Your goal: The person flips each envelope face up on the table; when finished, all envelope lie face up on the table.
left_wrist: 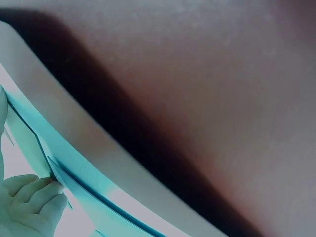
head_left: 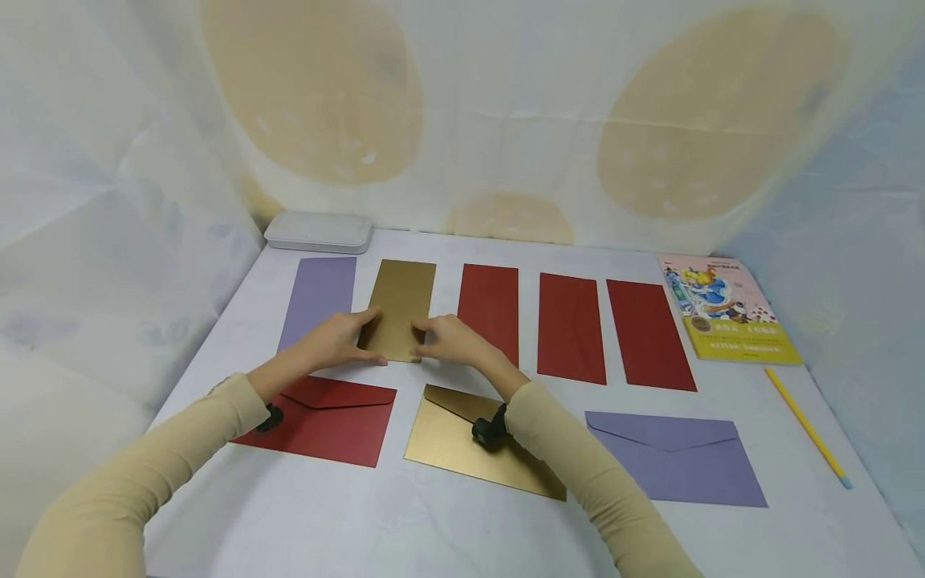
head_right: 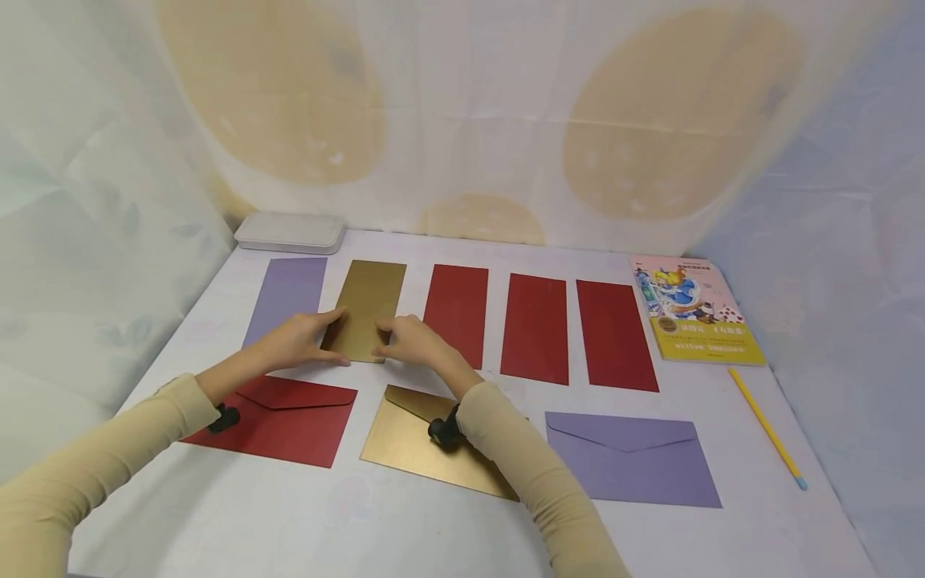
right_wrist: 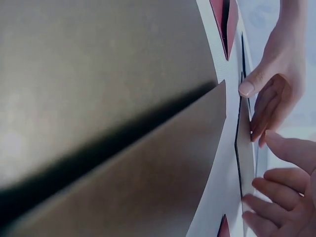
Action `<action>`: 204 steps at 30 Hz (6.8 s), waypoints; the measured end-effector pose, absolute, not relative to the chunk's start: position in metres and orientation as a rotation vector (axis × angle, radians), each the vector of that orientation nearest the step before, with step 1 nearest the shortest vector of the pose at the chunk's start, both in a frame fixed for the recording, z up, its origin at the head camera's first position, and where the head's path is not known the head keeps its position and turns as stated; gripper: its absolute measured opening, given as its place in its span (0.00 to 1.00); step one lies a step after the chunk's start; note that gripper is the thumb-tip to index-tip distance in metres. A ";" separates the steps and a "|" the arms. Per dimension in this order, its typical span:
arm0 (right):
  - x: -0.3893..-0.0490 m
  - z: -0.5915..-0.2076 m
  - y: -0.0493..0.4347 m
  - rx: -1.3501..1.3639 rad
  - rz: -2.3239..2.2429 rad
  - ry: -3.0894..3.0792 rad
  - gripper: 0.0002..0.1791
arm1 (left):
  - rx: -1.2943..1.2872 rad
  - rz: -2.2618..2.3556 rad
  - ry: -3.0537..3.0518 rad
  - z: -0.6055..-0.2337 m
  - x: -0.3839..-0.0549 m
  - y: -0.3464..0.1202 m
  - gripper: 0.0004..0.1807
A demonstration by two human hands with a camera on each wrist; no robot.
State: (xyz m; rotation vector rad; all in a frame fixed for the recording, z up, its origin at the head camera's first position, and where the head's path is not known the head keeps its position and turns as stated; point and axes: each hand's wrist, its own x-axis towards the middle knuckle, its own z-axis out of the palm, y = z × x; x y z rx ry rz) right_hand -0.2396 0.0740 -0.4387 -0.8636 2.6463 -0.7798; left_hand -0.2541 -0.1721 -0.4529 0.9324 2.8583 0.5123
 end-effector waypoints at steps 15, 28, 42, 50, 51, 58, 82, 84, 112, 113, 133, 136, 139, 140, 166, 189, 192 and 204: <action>-0.239 -0.443 0.081 -0.825 -0.846 2.643 0.32 | 1.041 0.420 2.884 -0.451 -0.254 -0.174 0.51; -0.238 -0.444 0.081 -0.822 -0.869 2.699 0.31 | 1.117 0.286 2.928 -0.452 -0.251 -0.170 0.49; -0.237 -0.445 0.088 -0.723 -1.079 2.639 0.31 | 1.097 0.335 2.925 -0.456 -0.253 -0.169 0.52; -0.231 -0.432 0.092 -0.789 -1.134 2.713 0.29 | 1.038 0.391 2.895 -0.451 -0.252 -0.163 0.54; -0.230 -0.431 0.093 -0.796 -1.152 2.721 0.29 | 1.032 0.404 2.889 -0.450 -0.252 -0.162 0.54; -0.226 -0.417 0.094 -0.882 -1.320 2.799 0.25 | 1.012 0.598 2.808 -0.448 -0.247 -0.149 0.52; -0.225 -0.411 0.086 -1.059 -1.506 2.634 0.26 | 1.106 1.196 2.752 -0.440 -0.222 -0.137 0.55; -0.225 -0.412 0.085 -1.082 -1.507 2.616 0.27 | 1.118 1.239 2.769 -0.437 -0.219 -0.139 0.56; -0.216 -0.436 0.085 -0.981 -0.854 2.540 0.29 | 0.862 1.346 2.844 -0.437 -0.214 -0.165 0.47; -0.216 -0.436 0.085 -0.994 -0.842 2.543 0.30 | 0.852 1.348 2.846 -0.438 -0.215 -0.165 0.47; -0.217 -0.442 0.096 -1.003 -0.835 2.579 0.30 | 0.703 1.178 2.856 -0.448 -0.226 -0.165 0.46; -0.218 -0.443 0.098 -0.970 -0.834 2.585 0.30 | 0.694 1.164 2.832 -0.448 -0.229 -0.163 0.47; -0.220 -0.443 0.100 -0.950 -0.833 2.591 0.30 | 0.687 1.145 2.820 -0.449 -0.231 -0.162 0.47; -0.220 -0.443 0.101 -0.945 -0.830 2.593 0.30 | 0.683 1.134 2.819 -0.449 -0.232 -0.161 0.47; -0.225 -0.446 0.105 -0.918 -0.847 2.643 0.29 | 0.718 0.790 2.893 -0.452 -0.239 -0.156 0.39; -0.229 -0.437 0.076 -1.010 -1.019 2.567 0.25 | 0.777 0.887 2.880 -0.441 -0.205 -0.222 0.32; -0.232 -0.437 0.063 -1.036 -1.023 2.545 0.26 | 0.740 0.856 2.904 -0.439 -0.206 -0.236 0.33; -0.245 -0.432 0.006 -1.064 -0.912 2.549 0.32 | 0.544 0.741 2.967 -0.442 -0.226 -0.271 0.40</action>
